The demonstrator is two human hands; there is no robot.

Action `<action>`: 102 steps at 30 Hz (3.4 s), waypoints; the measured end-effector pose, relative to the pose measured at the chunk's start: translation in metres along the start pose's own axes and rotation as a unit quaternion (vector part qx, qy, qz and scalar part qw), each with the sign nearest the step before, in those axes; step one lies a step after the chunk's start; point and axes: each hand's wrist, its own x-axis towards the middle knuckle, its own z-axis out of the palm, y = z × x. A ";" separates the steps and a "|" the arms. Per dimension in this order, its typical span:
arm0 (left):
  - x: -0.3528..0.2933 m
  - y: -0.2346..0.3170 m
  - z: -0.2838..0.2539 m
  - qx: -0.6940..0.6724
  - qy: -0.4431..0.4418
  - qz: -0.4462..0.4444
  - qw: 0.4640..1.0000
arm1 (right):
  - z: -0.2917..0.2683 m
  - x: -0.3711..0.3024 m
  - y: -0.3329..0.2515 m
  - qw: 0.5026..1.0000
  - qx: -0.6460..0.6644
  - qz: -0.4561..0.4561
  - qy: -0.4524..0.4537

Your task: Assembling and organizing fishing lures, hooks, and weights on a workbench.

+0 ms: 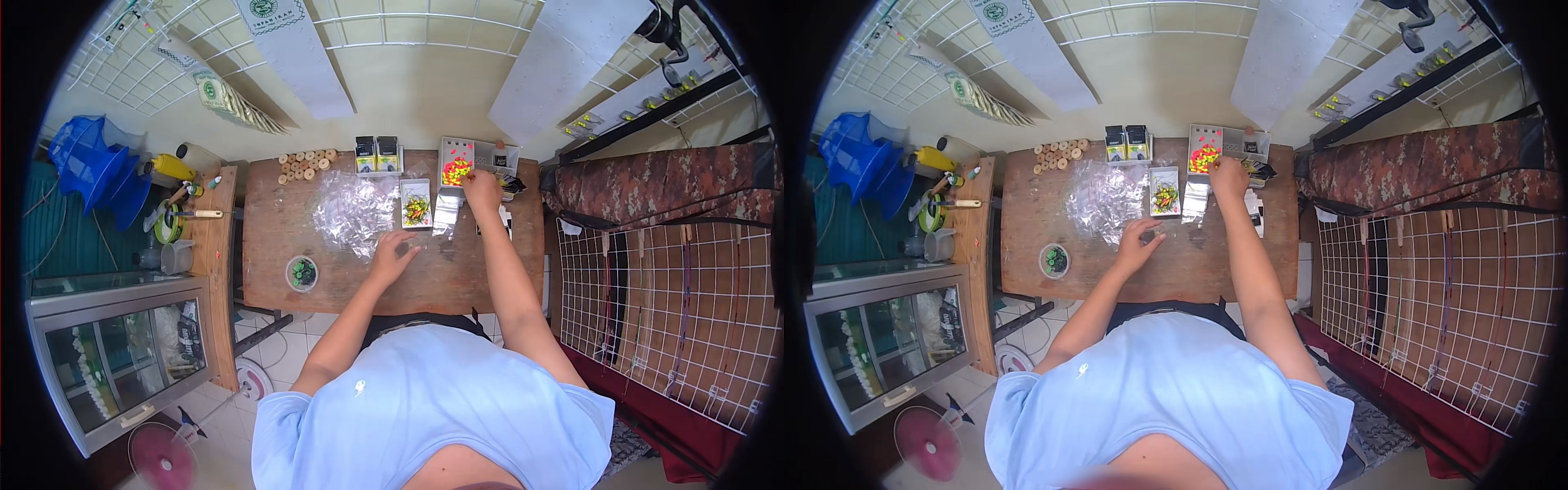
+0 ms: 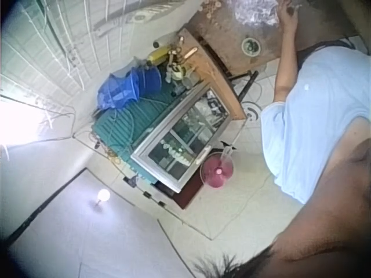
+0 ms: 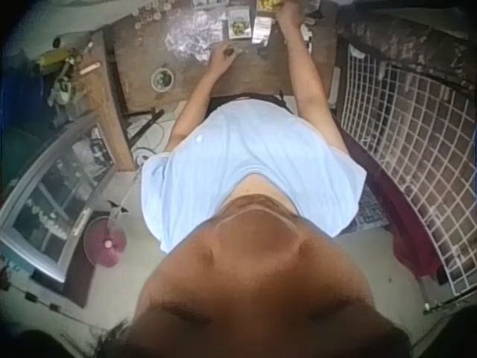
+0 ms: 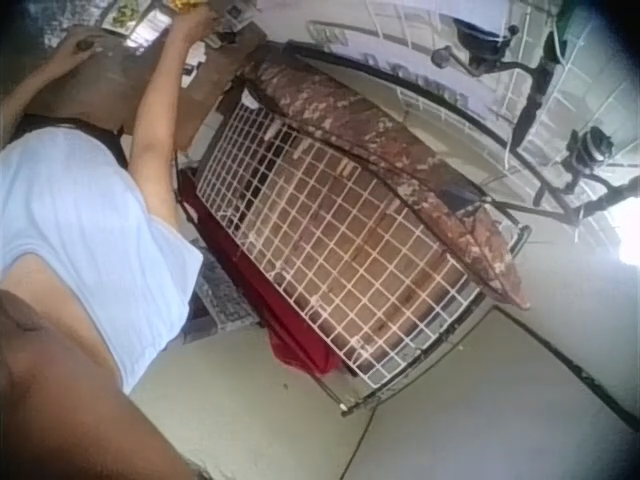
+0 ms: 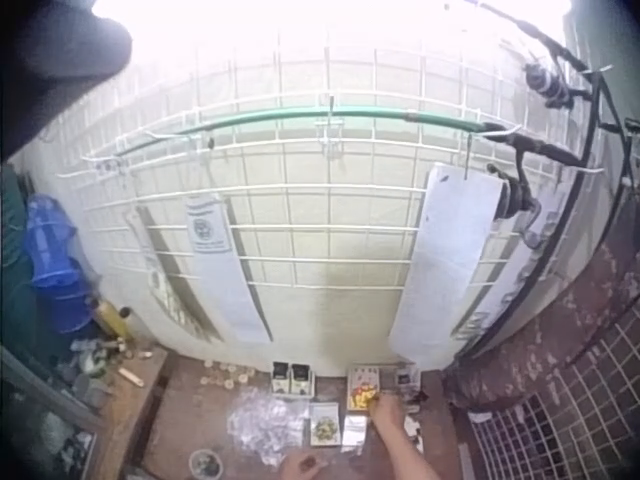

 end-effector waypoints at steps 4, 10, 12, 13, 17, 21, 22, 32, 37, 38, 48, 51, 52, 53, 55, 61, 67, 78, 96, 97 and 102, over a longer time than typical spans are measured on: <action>0.000 -0.008 -0.003 0.014 0.011 0.010 1.000 | 0.007 0.001 -0.003 1.000 0.007 0.018 -0.009; 0.003 -0.006 -0.008 0.007 0.013 -0.001 1.000 | 0.006 -0.003 -0.008 1.000 0.008 0.000 -0.011; 0.005 -0.002 -0.010 -0.002 0.012 -0.004 1.000 | 0.002 -0.005 -0.007 0.999 0.053 -0.004 -0.005; 0.005 -0.001 -0.010 -0.011 0.010 -0.009 1.000 | 0.001 -0.007 -0.005 0.995 0.098 -0.007 -0.001; 0.007 -0.006 -0.009 0.013 0.030 0.022 0.999 | 0.007 -0.023 0.004 0.959 0.282 -0.037 0.010; 0.004 -0.003 -0.007 0.008 0.017 -0.023 1.000 | 0.005 -0.066 0.011 0.871 0.466 0.056 -0.149; 0.003 0.001 -0.007 0.015 0.014 -0.028 0.999 | 0.000 -0.079 0.011 0.839 0.496 0.078 -0.210; -0.008 0.021 0.004 0.018 0.012 0.070 0.997 | 0.003 -0.149 0.003 0.850 0.481 -0.036 -0.212; -0.011 0.024 0.009 0.022 0.023 0.086 0.996 | -0.012 -0.151 0.005 0.902 0.371 -0.126 -0.181; -0.011 0.024 0.010 0.021 0.023 0.088 0.996 | -0.015 -0.151 0.006 0.903 0.370 -0.126 -0.180; -0.029 -0.017 0.021 0.049 0.025 0.042 0.998 | 0.000 -0.154 0.026 0.894 0.414 -0.057 -0.163; -0.029 -0.007 0.027 -0.006 0.013 -0.067 0.998 | 0.008 -0.148 0.038 0.898 0.416 -0.040 -0.139; -0.032 -0.004 0.025 -0.076 0.016 -0.161 0.984 | 0.010 -0.145 0.038 0.904 0.407 -0.045 -0.127; -0.032 -0.009 0.024 -0.076 0.021 -0.161 0.984 | 0.012 -0.140 0.040 0.912 0.386 -0.044 -0.128; -0.031 -0.019 0.023 -0.036 0.030 -0.040 0.998 | 0.023 -0.121 0.045 0.921 0.365 -0.045 -0.127; -0.012 0.011 0.028 -0.150 0.038 -0.067 0.986 | 0.002 -0.044 0.015 0.965 0.250 -0.048 -0.057; 0.000 0.022 0.018 -0.147 0.031 -0.108 0.983 | -0.009 0.011 -0.002 0.989 0.086 -0.105 -0.059; -0.006 0.031 0.007 -0.181 0.032 -0.160 0.970 | 0.004 0.030 -0.014 0.977 -0.002 -0.164 -0.140; -0.003 0.035 0.022 -0.180 0.036 -0.141 0.973 | 0.009 0.035 -0.006 0.975 0.030 -0.171 -0.139; -0.005 0.035 0.022 -0.177 0.035 -0.143 0.973 | 0.008 0.034 -0.007 0.975 0.024 -0.176 -0.134; -0.009 0.036 0.022 -0.180 0.039 -0.142 0.973 | 0.003 0.027 -0.005 0.973 0.087 -0.204 -0.057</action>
